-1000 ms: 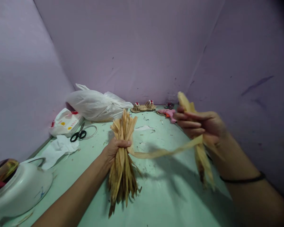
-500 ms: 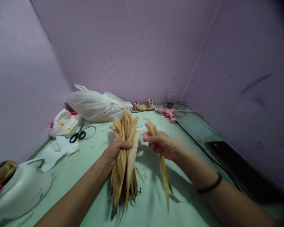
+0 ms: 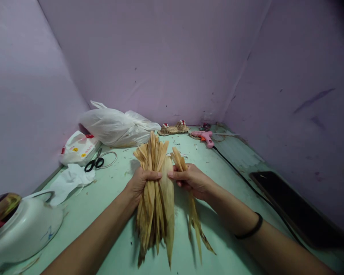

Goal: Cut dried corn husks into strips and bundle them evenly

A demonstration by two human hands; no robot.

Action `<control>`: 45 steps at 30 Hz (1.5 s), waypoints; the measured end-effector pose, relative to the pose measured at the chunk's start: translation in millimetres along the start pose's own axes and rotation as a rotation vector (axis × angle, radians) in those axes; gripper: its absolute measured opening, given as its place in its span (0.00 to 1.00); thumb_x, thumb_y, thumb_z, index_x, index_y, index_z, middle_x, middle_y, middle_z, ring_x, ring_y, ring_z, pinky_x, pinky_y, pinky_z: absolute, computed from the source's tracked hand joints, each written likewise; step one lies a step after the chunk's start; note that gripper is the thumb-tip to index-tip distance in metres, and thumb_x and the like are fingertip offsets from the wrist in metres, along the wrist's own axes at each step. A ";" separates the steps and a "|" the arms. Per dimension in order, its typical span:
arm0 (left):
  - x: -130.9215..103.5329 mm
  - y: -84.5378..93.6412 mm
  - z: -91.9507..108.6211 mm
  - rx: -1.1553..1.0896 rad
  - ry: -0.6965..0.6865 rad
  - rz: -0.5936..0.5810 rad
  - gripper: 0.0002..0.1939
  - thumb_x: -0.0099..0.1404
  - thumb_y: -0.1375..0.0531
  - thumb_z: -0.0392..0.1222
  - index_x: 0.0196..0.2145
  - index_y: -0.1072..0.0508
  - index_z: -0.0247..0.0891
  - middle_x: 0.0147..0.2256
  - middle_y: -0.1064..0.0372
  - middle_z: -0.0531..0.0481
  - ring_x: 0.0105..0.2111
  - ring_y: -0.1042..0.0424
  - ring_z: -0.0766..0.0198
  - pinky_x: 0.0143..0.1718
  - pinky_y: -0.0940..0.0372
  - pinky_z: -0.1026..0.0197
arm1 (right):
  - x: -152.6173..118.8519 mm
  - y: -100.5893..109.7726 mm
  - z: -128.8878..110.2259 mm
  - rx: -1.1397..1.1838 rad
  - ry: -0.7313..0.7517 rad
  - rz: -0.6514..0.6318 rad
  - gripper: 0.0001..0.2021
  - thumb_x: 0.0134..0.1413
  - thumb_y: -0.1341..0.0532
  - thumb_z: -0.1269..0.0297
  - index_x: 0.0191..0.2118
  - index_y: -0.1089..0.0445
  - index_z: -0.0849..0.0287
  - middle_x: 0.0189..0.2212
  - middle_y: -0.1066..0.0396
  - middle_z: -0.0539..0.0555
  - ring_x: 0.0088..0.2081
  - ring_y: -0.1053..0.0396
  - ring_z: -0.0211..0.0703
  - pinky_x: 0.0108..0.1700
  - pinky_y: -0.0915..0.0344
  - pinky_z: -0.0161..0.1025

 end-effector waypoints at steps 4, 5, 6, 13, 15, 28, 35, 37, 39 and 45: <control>1.7 -2.0 0.7 0.039 -0.065 -0.032 0.24 0.38 0.36 0.28 0.38 0.27 0.25 0.26 0.25 0.40 0.24 0.27 0.54 0.27 0.32 0.56 | 0.1 -3.1 1.5 -0.027 0.043 0.026 0.11 0.30 0.34 0.66 0.22 0.36 0.61 0.13 0.42 0.44 0.16 0.47 0.29 0.18 0.59 0.31; 2.6 -1.4 0.7 0.044 -0.077 -0.031 0.23 0.37 0.35 0.28 0.37 0.27 0.26 0.26 0.26 0.40 0.24 0.27 0.54 0.27 0.32 0.56 | 0.0 -4.3 1.6 -0.025 0.053 0.026 0.10 0.30 0.34 0.66 0.21 0.36 0.62 0.13 0.43 0.44 0.16 0.48 0.29 0.18 0.58 0.31; 3.5 -0.1 0.8 0.048 -0.088 -0.023 0.23 0.36 0.35 0.28 0.36 0.27 0.26 0.26 0.26 0.41 0.24 0.27 0.55 0.28 0.32 0.56 | -0.1 -5.3 1.6 -0.019 0.061 0.029 0.10 0.29 0.34 0.67 0.21 0.37 0.62 0.13 0.43 0.44 0.16 0.47 0.29 0.18 0.57 0.31; 7.2 4.9 4.1 0.106 -0.154 0.017 0.25 0.35 0.36 0.27 0.37 0.26 0.27 0.26 0.26 0.43 0.26 0.27 0.55 0.30 0.32 0.55 | 0.9 -7.3 6.9 0.022 0.048 0.034 0.08 0.28 0.36 0.71 0.21 0.35 0.63 0.16 0.38 0.46 0.20 0.42 0.31 0.22 0.48 0.31; 7.4 4.3 3.8 0.126 -0.160 0.018 0.25 0.35 0.37 0.28 0.37 0.26 0.27 0.26 0.26 0.43 0.27 0.27 0.54 0.32 0.32 0.54 | 1.3 -8.6 9.0 0.044 0.051 0.021 0.09 0.28 0.37 0.71 0.24 0.34 0.63 0.18 0.36 0.48 0.21 0.39 0.33 0.24 0.45 0.32; 5.0 3.7 -2.5 0.062 -0.011 0.046 0.09 0.34 0.41 0.26 0.20 0.29 0.28 0.15 0.33 0.50 0.14 0.35 0.67 0.18 0.38 0.65 | -0.3 -17.0 13.1 0.250 -0.095 -0.098 0.02 0.25 0.44 0.74 0.16 0.36 0.65 0.14 0.40 0.48 0.15 0.51 0.26 0.14 0.64 0.27; 7.6 27.1 8.7 0.099 0.104 0.141 0.04 0.42 0.41 0.26 0.15 0.33 0.28 0.11 0.37 0.49 0.10 0.39 0.70 0.12 0.41 0.69 | -2.6 32.6 -29.7 0.388 -0.024 -0.073 0.06 0.26 0.41 0.78 0.19 0.36 0.64 0.18 0.36 0.50 0.17 0.46 0.26 0.13 0.62 0.23; 10.0 31.9 10.9 0.100 0.111 0.148 0.04 0.43 0.42 0.25 0.15 0.33 0.29 0.11 0.37 0.49 0.10 0.38 0.70 0.12 0.40 0.70 | -9.5 49.4 -50.4 0.405 0.051 -0.098 0.07 0.28 0.40 0.78 0.22 0.34 0.64 0.18 0.36 0.49 0.18 0.46 0.27 0.13 0.62 0.23; 13.0 36.3 10.1 0.108 0.127 0.157 0.04 0.43 0.43 0.25 0.15 0.32 0.29 0.11 0.37 0.48 0.10 0.37 0.69 0.12 0.40 0.70 | -19.4 64.7 -68.9 0.448 0.116 -0.119 0.08 0.31 0.41 0.76 0.25 0.33 0.63 0.17 0.38 0.47 0.17 0.47 0.26 0.14 0.62 0.22; 24.0 45.8 4.4 0.115 0.119 0.167 0.08 0.41 0.45 0.24 0.22 0.29 0.28 0.10 0.38 0.50 0.10 0.38 0.68 0.11 0.40 0.69 | -45.9 99.5 -101.2 0.615 0.266 -0.096 0.13 0.54 0.58 0.67 0.25 0.41 0.61 0.16 0.47 0.43 0.16 0.50 0.21 0.18 0.64 0.21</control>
Point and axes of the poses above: each hand's wrist, its own x-axis towards the middle knuckle, its own y-axis out of the back of the hand, z = x × y, the point moved 8 cm from there along x, towards the middle knuckle
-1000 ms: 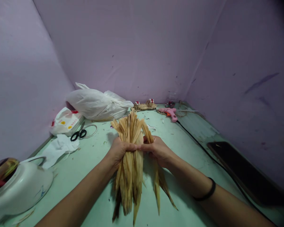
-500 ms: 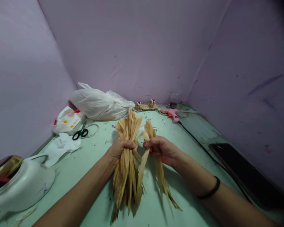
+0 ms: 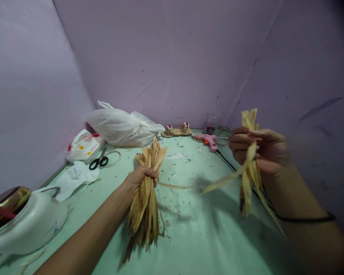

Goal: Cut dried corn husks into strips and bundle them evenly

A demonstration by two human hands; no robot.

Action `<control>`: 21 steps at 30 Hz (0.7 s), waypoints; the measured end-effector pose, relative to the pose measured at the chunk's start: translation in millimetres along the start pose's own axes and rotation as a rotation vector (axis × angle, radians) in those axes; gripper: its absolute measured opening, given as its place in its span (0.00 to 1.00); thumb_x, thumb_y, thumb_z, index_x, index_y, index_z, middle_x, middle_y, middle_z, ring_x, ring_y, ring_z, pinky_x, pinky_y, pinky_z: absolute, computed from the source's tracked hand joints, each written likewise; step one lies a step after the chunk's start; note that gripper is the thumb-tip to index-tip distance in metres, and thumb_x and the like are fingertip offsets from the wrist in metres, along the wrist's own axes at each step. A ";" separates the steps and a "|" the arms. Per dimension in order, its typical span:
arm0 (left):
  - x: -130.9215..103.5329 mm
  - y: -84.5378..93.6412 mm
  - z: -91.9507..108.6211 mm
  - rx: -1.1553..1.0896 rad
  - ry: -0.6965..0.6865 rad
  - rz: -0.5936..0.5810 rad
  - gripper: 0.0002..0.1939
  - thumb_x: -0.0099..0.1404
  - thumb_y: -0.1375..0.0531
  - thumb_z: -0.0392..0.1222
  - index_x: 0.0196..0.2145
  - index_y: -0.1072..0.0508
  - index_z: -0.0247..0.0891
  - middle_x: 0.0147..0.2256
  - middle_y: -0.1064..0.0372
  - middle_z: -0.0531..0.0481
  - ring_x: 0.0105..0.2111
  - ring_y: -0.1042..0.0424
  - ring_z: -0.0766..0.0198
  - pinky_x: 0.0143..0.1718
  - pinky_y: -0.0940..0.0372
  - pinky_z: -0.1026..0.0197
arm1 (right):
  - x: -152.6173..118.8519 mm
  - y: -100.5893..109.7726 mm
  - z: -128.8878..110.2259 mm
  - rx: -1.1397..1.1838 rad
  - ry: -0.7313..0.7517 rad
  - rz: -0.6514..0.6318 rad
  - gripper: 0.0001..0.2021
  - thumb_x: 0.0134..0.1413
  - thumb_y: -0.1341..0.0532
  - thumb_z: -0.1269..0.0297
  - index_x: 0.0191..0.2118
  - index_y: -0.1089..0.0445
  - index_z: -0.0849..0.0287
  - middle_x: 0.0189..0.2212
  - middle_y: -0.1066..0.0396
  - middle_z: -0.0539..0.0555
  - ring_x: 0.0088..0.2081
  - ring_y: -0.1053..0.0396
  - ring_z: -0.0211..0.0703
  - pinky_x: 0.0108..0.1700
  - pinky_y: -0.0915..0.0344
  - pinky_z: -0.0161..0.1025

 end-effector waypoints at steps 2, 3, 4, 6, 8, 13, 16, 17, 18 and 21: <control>0.6 -0.6 0.6 -0.001 -0.019 -0.006 0.12 0.41 0.44 0.24 0.26 0.27 0.28 0.10 0.38 0.51 0.10 0.38 0.67 0.10 0.40 0.69 | -1.0 1.2 -4.7 -0.084 0.029 0.016 0.14 0.54 0.60 0.67 0.25 0.41 0.60 0.15 0.52 0.42 0.16 0.51 0.22 0.18 0.63 0.22; -0.3 -1.4 0.9 0.002 -0.024 -0.008 0.12 0.41 0.44 0.24 0.27 0.27 0.28 0.10 0.38 0.51 0.10 0.38 0.67 0.10 0.40 0.68 | -0.7 1.5 -5.6 -0.165 0.051 0.034 0.13 0.53 0.58 0.66 0.25 0.41 0.60 0.14 0.53 0.41 0.15 0.52 0.23 0.18 0.62 0.23; -1.9 -2.8 1.1 0.007 -0.024 -0.013 0.11 0.41 0.44 0.24 0.26 0.27 0.28 0.10 0.37 0.50 0.09 0.38 0.67 0.10 0.40 0.68 | -0.1 2.1 -6.4 -0.276 0.086 0.065 0.12 0.53 0.55 0.65 0.24 0.41 0.59 0.14 0.53 0.41 0.15 0.53 0.24 0.17 0.61 0.24; -6.4 -6.4 1.2 0.018 -0.013 -0.028 0.08 0.42 0.43 0.24 0.23 0.28 0.28 0.11 0.36 0.48 0.09 0.38 0.67 0.11 0.39 0.68 | -0.4 4.7 -9.6 -0.558 0.192 0.184 0.10 0.51 0.48 0.62 0.22 0.39 0.58 0.12 0.51 0.43 0.15 0.52 0.26 0.17 0.57 0.27; -11.3 -9.8 1.2 0.022 -0.001 -0.043 0.05 0.42 0.42 0.24 0.20 0.30 0.29 0.11 0.35 0.48 0.09 0.37 0.67 0.11 0.39 0.67 | -5.3 8.0 -17.0 -0.859 0.325 0.366 0.10 0.49 0.44 0.60 0.21 0.36 0.57 0.11 0.46 0.46 0.16 0.48 0.29 0.17 0.53 0.30; -16.9 -9.8 -0.1 0.005 0.014 -0.018 0.05 0.41 0.42 0.24 0.21 0.30 0.28 0.12 0.34 0.48 0.10 0.36 0.66 0.13 0.37 0.66 | -30.8 23.1 -57.5 -1.389 0.550 0.843 0.16 0.52 0.45 0.52 0.20 0.35 0.54 0.09 0.45 0.50 0.17 0.45 0.34 0.17 0.51 0.34; -17.8 -9.0 -1.5 -0.016 0.019 0.013 0.10 0.40 0.42 0.24 0.25 0.28 0.28 0.15 0.31 0.47 0.13 0.32 0.63 0.16 0.34 0.63 | -38.7 29.9 -87.3 -1.564 0.591 0.941 0.22 0.55 0.53 0.45 0.19 0.39 0.53 0.07 0.52 0.49 0.14 0.51 0.33 0.14 0.56 0.33; -18.4 -9.4 -1.7 -0.023 0.019 0.021 0.11 0.39 0.42 0.24 0.25 0.28 0.28 0.15 0.31 0.47 0.13 0.32 0.62 0.16 0.33 0.62 | -33.3 27.5 -88.9 -1.586 0.579 0.827 0.25 0.57 0.58 0.43 0.19 0.41 0.53 0.07 0.56 0.49 0.14 0.55 0.32 0.13 0.59 0.33; -19.3 -10.2 -1.7 -0.029 0.018 0.027 0.12 0.39 0.42 0.24 0.26 0.28 0.28 0.15 0.31 0.47 0.13 0.32 0.62 0.16 0.33 0.62 | -23.2 21.9 -81.4 -1.570 0.529 0.613 0.27 0.57 0.64 0.42 0.20 0.42 0.53 0.08 0.59 0.48 0.13 0.58 0.32 0.13 0.61 0.32; -22.7 -14.6 -1.2 -0.047 0.015 0.020 0.11 0.40 0.42 0.24 0.25 0.28 0.27 0.16 0.30 0.45 0.14 0.31 0.60 0.18 0.32 0.61 | 1.0 -10.7 -7.1 -1.152 0.138 -0.150 0.25 0.56 0.63 0.41 0.24 0.43 0.53 0.11 0.55 0.46 0.14 0.57 0.31 0.12 0.58 0.29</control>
Point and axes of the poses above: each hand's wrist, its own x-axis towards the middle knuckle, its own y-axis out of the back of the hand, z = x × y, the point moved 8 cm from there along x, towards the middle knuckle
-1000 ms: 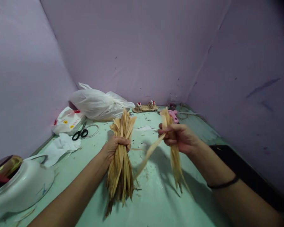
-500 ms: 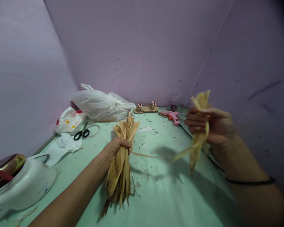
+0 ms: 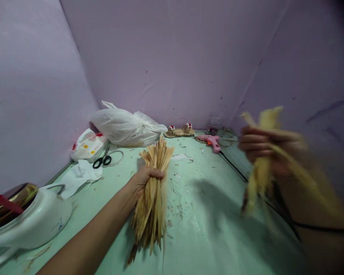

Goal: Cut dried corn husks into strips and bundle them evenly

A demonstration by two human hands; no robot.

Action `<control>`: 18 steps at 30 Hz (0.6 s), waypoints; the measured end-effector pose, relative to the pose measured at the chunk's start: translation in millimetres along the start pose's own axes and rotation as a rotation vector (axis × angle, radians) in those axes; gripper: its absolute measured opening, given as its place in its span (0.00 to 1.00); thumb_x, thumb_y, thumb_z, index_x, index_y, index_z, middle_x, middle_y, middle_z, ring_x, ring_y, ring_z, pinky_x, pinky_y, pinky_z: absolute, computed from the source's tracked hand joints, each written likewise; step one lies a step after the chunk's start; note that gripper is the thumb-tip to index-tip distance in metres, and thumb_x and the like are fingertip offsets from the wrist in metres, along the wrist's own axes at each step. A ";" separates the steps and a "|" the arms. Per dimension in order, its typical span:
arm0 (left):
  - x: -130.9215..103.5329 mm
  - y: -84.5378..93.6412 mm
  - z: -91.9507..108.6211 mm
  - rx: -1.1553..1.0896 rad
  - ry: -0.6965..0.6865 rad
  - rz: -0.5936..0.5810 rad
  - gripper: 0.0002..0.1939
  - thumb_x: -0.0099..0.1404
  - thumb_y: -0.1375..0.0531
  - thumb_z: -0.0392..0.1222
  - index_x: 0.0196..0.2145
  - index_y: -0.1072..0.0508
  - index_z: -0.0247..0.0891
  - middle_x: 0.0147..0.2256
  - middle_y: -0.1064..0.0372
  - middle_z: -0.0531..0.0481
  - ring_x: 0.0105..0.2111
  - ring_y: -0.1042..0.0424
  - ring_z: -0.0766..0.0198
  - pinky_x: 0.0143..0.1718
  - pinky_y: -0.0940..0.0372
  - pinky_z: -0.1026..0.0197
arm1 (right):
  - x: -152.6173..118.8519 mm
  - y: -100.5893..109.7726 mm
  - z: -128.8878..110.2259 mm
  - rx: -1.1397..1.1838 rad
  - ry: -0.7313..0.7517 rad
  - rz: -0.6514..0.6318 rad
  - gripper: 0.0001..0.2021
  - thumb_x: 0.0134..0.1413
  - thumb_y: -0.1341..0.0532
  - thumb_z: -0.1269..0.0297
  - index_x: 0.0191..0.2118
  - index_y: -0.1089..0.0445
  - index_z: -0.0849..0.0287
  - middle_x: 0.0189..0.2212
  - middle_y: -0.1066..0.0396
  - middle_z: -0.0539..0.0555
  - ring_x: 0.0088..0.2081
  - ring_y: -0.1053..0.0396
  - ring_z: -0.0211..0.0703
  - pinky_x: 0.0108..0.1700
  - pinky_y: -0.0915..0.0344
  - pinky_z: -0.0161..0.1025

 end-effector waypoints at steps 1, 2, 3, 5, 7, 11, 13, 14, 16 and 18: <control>-1.2 -1.7 -0.6 0.000 0.008 -0.010 0.10 0.41 0.41 0.24 0.25 0.28 0.26 0.16 0.30 0.44 0.15 0.31 0.60 0.18 0.32 0.61 | 4.2 -22.8 7.2 0.225 -0.092 -0.047 0.18 0.54 0.51 0.46 0.26 0.41 0.55 0.15 0.46 0.48 0.16 0.49 0.31 0.14 0.49 0.28; -2.2 -2.8 -1.4 0.004 0.021 -0.016 0.09 0.42 0.41 0.25 0.25 0.28 0.26 0.15 0.30 0.44 0.14 0.31 0.60 0.17 0.32 0.61 | 8.0 -43.0 17.5 0.407 -0.206 -0.011 0.11 0.49 0.41 0.54 0.27 0.38 0.57 0.19 0.39 0.50 0.19 0.44 0.31 0.16 0.43 0.28; -3.0 -3.5 -2.2 0.008 0.031 -0.020 0.08 0.43 0.41 0.25 0.25 0.28 0.25 0.15 0.30 0.43 0.14 0.31 0.60 0.17 0.33 0.62 | 10.3 -67.0 29.5 0.534 -0.336 -0.004 0.09 0.44 0.37 0.61 0.27 0.37 0.59 0.21 0.35 0.52 0.20 0.40 0.32 0.17 0.40 0.29; -4.0 -4.4 -3.2 0.012 0.041 -0.029 0.08 0.44 0.41 0.26 0.26 0.28 0.25 0.16 0.30 0.42 0.14 0.31 0.61 0.16 0.33 0.63 | 12.6 -109.9 48.8 0.668 -0.512 -0.003 0.08 0.40 0.35 0.70 0.28 0.35 0.62 0.25 0.31 0.53 0.21 0.37 0.32 0.16 0.39 0.27; -4.3 -7.6 -3.1 0.009 0.032 -0.063 0.09 0.45 0.42 0.26 0.28 0.27 0.23 0.18 0.28 0.41 0.15 0.31 0.62 0.17 0.33 0.63 | 14.9 -132.9 59.9 0.703 -0.531 0.032 0.08 0.38 0.34 0.74 0.26 0.35 0.64 0.21 0.33 0.50 0.19 0.40 0.29 0.12 0.47 0.23; -5.6 -14.9 -5.1 0.018 0.029 -0.104 0.12 0.45 0.44 0.25 0.31 0.27 0.22 0.19 0.28 0.40 0.15 0.31 0.63 0.17 0.33 0.65 | 12.7 -149.6 68.8 0.691 -0.506 0.004 0.08 0.41 0.35 0.71 0.21 0.36 0.65 0.13 0.42 0.46 0.14 0.49 0.25 0.11 0.57 0.23; -6.4 -17.3 -5.9 0.027 0.027 -0.105 0.12 0.45 0.44 0.25 0.31 0.26 0.22 0.19 0.28 0.40 0.14 0.31 0.63 0.17 0.34 0.65 | 11.0 -150.5 71.9 0.685 -0.531 0.007 0.08 0.41 0.36 0.72 0.19 0.37 0.64 0.12 0.43 0.45 0.13 0.50 0.25 0.11 0.59 0.24; -6.8 -18.6 -5.7 0.026 0.022 -0.110 0.12 0.45 0.44 0.25 0.30 0.26 0.22 0.19 0.28 0.40 0.15 0.31 0.63 0.18 0.33 0.65 | 10.8 -149.3 73.5 0.686 -0.546 0.023 0.09 0.40 0.36 0.72 0.19 0.37 0.64 0.12 0.44 0.45 0.13 0.51 0.25 0.11 0.59 0.24; -6.9 -19.2 -5.2 0.019 0.019 -0.105 0.11 0.45 0.44 0.24 0.29 0.26 0.21 0.21 0.27 0.39 0.18 0.29 0.63 0.21 0.32 0.65 | 12.4 -144.3 74.6 0.712 -0.557 0.064 0.07 0.40 0.37 0.73 0.19 0.36 0.64 0.12 0.44 0.45 0.13 0.50 0.26 0.12 0.58 0.25; -6.3 -17.3 -5.6 0.015 0.035 -0.083 0.10 0.46 0.44 0.24 0.28 0.26 0.20 0.23 0.26 0.37 0.20 0.27 0.63 0.24 0.31 0.66 | 14.4 -134.5 74.5 0.767 -0.562 0.132 0.04 0.41 0.38 0.74 0.22 0.34 0.65 0.14 0.40 0.47 0.15 0.45 0.28 0.13 0.52 0.26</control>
Point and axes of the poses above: each hand's wrist, its own x-axis towards the middle knuckle, its own y-axis out of the back of the hand, z = x × y, the point moved 8 cm from there along x, towards the middle knuckle
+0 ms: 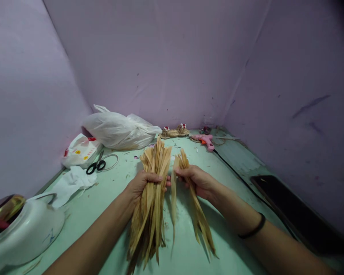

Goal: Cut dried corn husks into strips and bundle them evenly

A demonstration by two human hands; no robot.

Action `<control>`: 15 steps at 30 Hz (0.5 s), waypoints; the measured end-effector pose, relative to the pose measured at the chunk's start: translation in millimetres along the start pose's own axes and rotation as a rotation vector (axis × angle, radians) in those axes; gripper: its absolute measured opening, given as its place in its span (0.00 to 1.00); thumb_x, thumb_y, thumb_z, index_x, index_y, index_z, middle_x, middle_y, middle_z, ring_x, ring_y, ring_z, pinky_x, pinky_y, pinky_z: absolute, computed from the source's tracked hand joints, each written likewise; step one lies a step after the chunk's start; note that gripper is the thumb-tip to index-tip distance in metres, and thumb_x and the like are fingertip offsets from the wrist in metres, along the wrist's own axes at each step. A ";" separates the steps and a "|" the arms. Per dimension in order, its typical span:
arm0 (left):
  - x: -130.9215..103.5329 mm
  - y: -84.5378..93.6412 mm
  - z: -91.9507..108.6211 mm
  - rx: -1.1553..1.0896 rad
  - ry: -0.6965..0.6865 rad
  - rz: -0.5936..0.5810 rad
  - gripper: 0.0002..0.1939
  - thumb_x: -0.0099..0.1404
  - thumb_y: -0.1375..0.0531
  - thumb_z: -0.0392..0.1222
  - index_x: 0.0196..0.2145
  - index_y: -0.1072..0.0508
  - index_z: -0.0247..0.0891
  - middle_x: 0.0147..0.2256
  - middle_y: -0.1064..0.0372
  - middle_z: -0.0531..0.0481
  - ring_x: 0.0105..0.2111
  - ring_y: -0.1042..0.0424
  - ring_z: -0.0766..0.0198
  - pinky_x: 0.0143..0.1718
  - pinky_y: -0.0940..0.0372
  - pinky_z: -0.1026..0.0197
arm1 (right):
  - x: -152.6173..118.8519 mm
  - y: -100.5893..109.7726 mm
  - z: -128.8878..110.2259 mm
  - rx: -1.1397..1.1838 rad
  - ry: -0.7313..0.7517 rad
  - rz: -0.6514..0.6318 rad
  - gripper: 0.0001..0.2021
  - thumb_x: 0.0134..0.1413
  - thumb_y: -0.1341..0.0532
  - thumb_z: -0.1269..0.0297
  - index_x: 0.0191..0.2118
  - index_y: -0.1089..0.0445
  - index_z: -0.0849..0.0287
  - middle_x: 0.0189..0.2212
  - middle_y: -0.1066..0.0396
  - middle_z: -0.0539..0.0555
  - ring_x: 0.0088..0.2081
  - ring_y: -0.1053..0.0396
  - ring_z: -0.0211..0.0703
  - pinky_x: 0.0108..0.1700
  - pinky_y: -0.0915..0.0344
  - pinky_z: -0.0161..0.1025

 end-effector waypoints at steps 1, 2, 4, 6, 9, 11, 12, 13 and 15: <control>0.2 1.3 -0.4 -0.002 0.012 0.013 0.10 0.47 0.45 0.24 0.28 0.26 0.20 0.23 0.26 0.37 0.21 0.27 0.63 0.24 0.31 0.67 | -0.2 3.4 -4.2 0.049 0.002 0.021 0.02 0.42 0.39 0.74 0.23 0.33 0.65 0.16 0.36 0.50 0.17 0.41 0.30 0.16 0.46 0.27; 0.3 2.5 -0.8 -0.002 0.022 0.023 0.09 0.47 0.44 0.24 0.27 0.26 0.20 0.23 0.26 0.37 0.21 0.27 0.63 0.24 0.31 0.67 | -0.7 6.6 -8.2 0.108 0.000 0.037 0.02 0.43 0.41 0.74 0.24 0.33 0.65 0.19 0.33 0.52 0.20 0.37 0.33 0.20 0.40 0.29; 0.5 3.9 -0.6 0.003 0.022 0.030 0.08 0.48 0.44 0.25 0.26 0.26 0.21 0.22 0.27 0.38 0.19 0.28 0.63 0.22 0.31 0.67 | -2.4 11.3 -14.0 0.218 -0.015 0.056 0.04 0.44 0.44 0.74 0.24 0.34 0.64 0.22 0.30 0.56 0.24 0.32 0.38 0.27 0.33 0.34; 0.8 3.3 0.7 0.006 -0.009 0.015 0.07 0.47 0.42 0.25 0.26 0.26 0.23 0.21 0.27 0.39 0.19 0.28 0.63 0.21 0.32 0.67 | -3.8 10.7 -17.3 0.285 -0.018 0.027 0.04 0.43 0.45 0.74 0.23 0.37 0.62 0.18 0.33 0.54 0.21 0.34 0.37 0.25 0.34 0.34; 1.7 1.0 1.4 0.010 -0.073 -0.020 0.08 0.45 0.40 0.25 0.27 0.26 0.25 0.23 0.26 0.41 0.19 0.28 0.63 0.20 0.33 0.66 | -5.2 1.2 -15.8 0.281 -0.008 -0.074 0.08 0.41 0.40 0.72 0.22 0.42 0.60 0.11 0.46 0.43 0.12 0.51 0.26 0.13 0.51 0.24; 2.4 -1.4 0.0 0.010 -0.101 -0.047 0.12 0.43 0.38 0.26 0.30 0.26 0.26 0.23 0.26 0.42 0.20 0.28 0.62 0.20 0.33 0.65 | -5.9 -5.4 -13.9 0.233 0.033 -0.120 0.13 0.37 0.35 0.71 0.22 0.43 0.60 0.11 0.52 0.39 0.12 0.59 0.23 0.12 0.62 0.23; 2.6 -3.3 -0.9 0.011 -0.110 -0.065 0.14 0.42 0.37 0.26 0.32 0.26 0.27 0.23 0.26 0.43 0.19 0.29 0.62 0.20 0.34 0.65 | -5.9 -6.4 -13.2 0.196 0.065 -0.110 0.14 0.34 0.33 0.70 0.23 0.42 0.60 0.11 0.53 0.38 0.13 0.60 0.23 0.12 0.64 0.22; 2.5 -5.8 -1.8 0.006 -0.116 -0.088 0.17 0.41 0.36 0.27 0.34 0.26 0.27 0.23 0.26 0.44 0.19 0.29 0.62 0.21 0.34 0.64 | -5.9 -6.2 -12.4 0.154 0.096 -0.084 0.15 0.32 0.32 0.70 0.24 0.41 0.60 0.12 0.52 0.38 0.13 0.60 0.23 0.12 0.65 0.23; 1.4 -11.8 -3.0 -0.014 -0.126 -0.138 0.23 0.40 0.35 0.28 0.38 0.27 0.28 0.25 0.26 0.44 0.21 0.28 0.61 0.24 0.33 0.63 | -5.3 -4.2 -9.4 0.076 0.123 -0.017 0.15 0.30 0.31 0.69 0.25 0.39 0.62 0.12 0.49 0.40 0.13 0.57 0.23 0.12 0.65 0.23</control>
Point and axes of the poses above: each hand's wrist, its own x-axis towards the middle knuckle, its own y-axis out of the back of the hand, z = x × y, the point moved 8 cm from there along x, towards the middle knuckle
